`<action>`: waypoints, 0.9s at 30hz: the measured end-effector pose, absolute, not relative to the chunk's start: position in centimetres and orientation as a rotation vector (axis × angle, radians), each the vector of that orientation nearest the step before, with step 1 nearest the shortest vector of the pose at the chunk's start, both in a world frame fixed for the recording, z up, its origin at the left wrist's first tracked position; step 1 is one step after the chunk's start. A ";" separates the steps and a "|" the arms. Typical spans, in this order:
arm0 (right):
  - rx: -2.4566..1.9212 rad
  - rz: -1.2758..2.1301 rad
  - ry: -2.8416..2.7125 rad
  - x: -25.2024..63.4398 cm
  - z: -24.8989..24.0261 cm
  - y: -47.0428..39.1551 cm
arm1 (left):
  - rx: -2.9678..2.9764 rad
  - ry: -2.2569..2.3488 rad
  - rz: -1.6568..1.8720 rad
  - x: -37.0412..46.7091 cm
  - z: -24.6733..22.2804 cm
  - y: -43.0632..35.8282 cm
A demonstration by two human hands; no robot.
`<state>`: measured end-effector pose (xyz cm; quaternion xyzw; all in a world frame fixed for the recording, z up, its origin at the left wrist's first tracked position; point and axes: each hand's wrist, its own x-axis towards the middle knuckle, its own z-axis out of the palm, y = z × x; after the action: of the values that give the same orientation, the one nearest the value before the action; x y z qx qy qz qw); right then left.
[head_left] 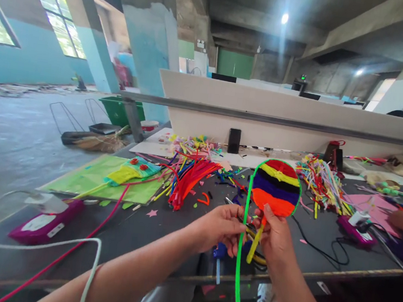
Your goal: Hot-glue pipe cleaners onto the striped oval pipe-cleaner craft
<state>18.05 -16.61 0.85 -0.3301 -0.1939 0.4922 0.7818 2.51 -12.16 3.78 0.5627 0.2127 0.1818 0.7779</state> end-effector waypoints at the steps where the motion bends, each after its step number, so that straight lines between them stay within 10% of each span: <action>1: -0.701 1.043 -0.410 18.0 0.8 -16.5 | 1.225 0.460 0.368 2.7 3.3 -12.6; 14: -0.612 0.969 -0.420 15.5 0.3 -16.2 | 1.787 0.834 0.332 3.2 2.8 -13.9; 27: -0.568 0.898 -0.454 14.2 0.8 -16.9 | 1.675 0.827 1.096 5.9 1.1 -14.6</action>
<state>14.22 -16.86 0.77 -0.2683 -0.2147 0.4246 0.8376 5.94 -14.62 1.07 0.6830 0.3375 0.4470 0.4689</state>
